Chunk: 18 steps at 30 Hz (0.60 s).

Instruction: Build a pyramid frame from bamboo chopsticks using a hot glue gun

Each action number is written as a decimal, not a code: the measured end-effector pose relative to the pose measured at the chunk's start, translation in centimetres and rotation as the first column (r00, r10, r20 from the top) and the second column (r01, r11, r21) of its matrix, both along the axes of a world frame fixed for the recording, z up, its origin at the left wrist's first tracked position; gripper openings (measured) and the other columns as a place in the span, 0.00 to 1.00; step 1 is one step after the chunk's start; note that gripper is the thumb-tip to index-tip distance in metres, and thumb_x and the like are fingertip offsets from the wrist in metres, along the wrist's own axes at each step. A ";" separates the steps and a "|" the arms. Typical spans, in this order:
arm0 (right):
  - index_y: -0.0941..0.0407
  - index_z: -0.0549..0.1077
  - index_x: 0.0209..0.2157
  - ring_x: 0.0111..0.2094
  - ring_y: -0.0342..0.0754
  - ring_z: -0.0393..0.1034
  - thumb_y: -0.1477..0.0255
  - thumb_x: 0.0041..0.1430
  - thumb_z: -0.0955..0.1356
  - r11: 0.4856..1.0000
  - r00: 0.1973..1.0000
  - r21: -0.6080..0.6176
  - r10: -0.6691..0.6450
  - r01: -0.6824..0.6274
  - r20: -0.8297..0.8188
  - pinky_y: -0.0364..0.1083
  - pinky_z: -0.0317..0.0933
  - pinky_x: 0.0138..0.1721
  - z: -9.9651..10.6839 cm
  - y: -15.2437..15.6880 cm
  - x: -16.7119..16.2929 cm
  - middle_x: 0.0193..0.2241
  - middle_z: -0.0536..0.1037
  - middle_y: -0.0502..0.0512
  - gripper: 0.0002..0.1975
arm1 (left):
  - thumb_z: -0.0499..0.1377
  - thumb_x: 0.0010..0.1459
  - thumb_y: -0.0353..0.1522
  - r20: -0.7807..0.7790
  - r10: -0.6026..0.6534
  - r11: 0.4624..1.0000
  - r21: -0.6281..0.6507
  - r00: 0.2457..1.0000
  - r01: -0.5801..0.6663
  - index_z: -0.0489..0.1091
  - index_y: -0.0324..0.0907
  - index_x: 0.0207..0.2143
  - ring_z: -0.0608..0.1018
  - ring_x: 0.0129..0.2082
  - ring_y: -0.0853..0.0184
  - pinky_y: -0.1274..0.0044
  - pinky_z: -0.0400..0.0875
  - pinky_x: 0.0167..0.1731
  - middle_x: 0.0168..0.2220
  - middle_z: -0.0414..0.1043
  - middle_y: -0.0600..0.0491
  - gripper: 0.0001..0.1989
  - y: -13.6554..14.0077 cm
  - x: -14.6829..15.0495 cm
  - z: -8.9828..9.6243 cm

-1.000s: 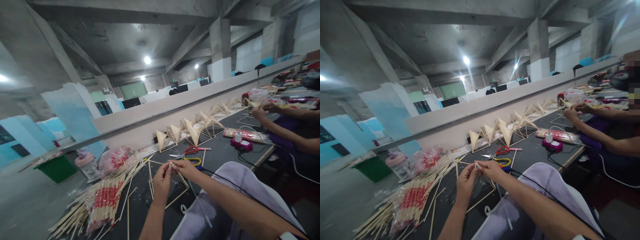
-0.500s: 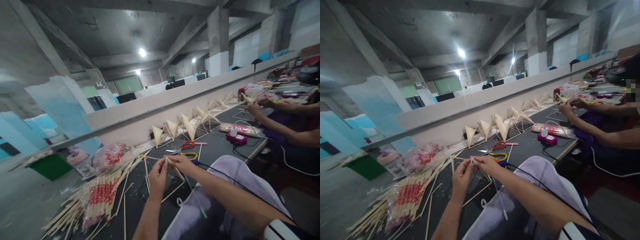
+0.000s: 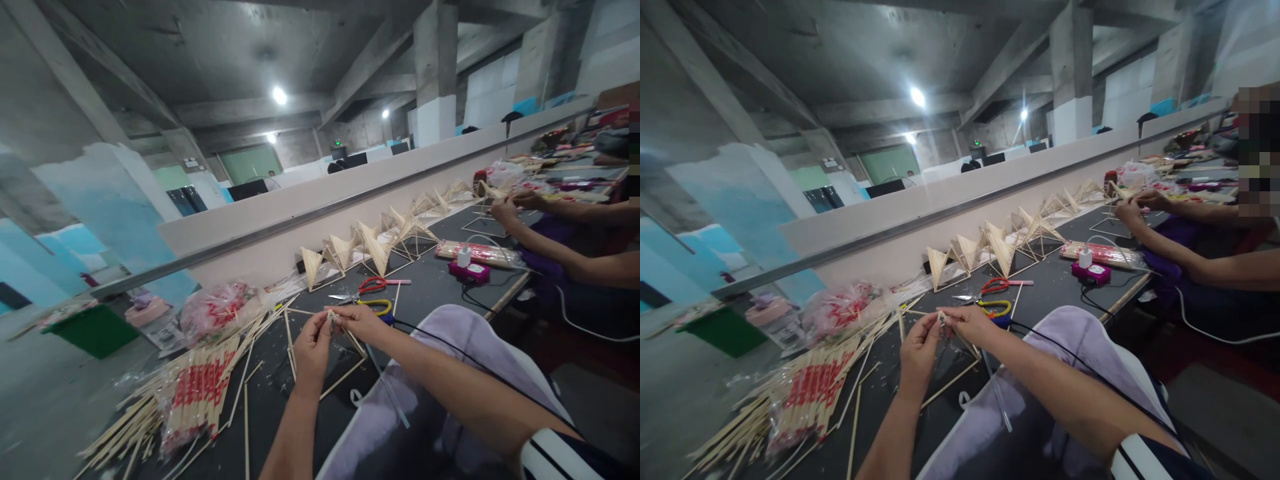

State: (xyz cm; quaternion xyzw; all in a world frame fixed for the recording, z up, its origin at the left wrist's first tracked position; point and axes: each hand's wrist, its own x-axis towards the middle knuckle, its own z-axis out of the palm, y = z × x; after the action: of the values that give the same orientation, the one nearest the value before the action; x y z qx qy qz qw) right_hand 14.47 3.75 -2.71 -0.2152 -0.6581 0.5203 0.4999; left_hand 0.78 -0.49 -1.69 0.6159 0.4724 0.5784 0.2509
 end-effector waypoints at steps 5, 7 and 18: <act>0.58 0.71 0.46 0.23 0.40 0.63 0.60 0.51 0.66 1.000 1.000 0.000 0.003 -0.003 -0.017 0.43 0.60 0.29 -0.4 0.3 -0.1 0.23 0.72 0.50 0.23 | 0.57 0.51 0.39 0.007 0.005 1.000 -0.005 1.000 -0.005 0.69 0.39 0.42 0.76 0.37 0.64 0.73 0.71 0.36 0.39 0.73 0.47 0.17 0.1 0.0 -0.1; 0.58 0.71 0.46 0.23 0.40 0.63 0.60 0.51 0.66 1.000 1.000 0.011 -0.001 0.001 -0.008 0.43 0.60 0.29 -0.6 0.5 -0.1 0.23 0.72 0.50 0.23 | 0.57 0.51 0.39 0.002 0.009 1.000 0.002 1.000 -0.009 0.69 0.39 0.42 0.76 0.37 0.64 0.73 0.70 0.36 0.39 0.73 0.47 0.17 0.1 0.0 -0.1; 0.57 0.71 0.47 0.23 0.40 0.63 0.62 0.52 0.66 1.000 1.000 0.012 -0.011 0.011 -0.016 0.43 0.60 0.29 -0.7 0.5 -0.2 0.22 0.71 0.49 0.21 | 0.57 0.51 0.39 -0.026 0.014 1.000 0.003 1.000 -0.014 0.69 0.40 0.42 0.76 0.34 0.65 0.75 0.70 0.33 0.38 0.74 0.48 0.17 0.0 0.0 0.0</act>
State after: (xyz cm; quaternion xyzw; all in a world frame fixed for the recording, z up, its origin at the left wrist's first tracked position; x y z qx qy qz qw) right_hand 14.31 4.28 -3.45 -0.2117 -0.6560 0.5153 0.5092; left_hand 0.79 -0.53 -1.68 0.6206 0.4791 0.5727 0.2396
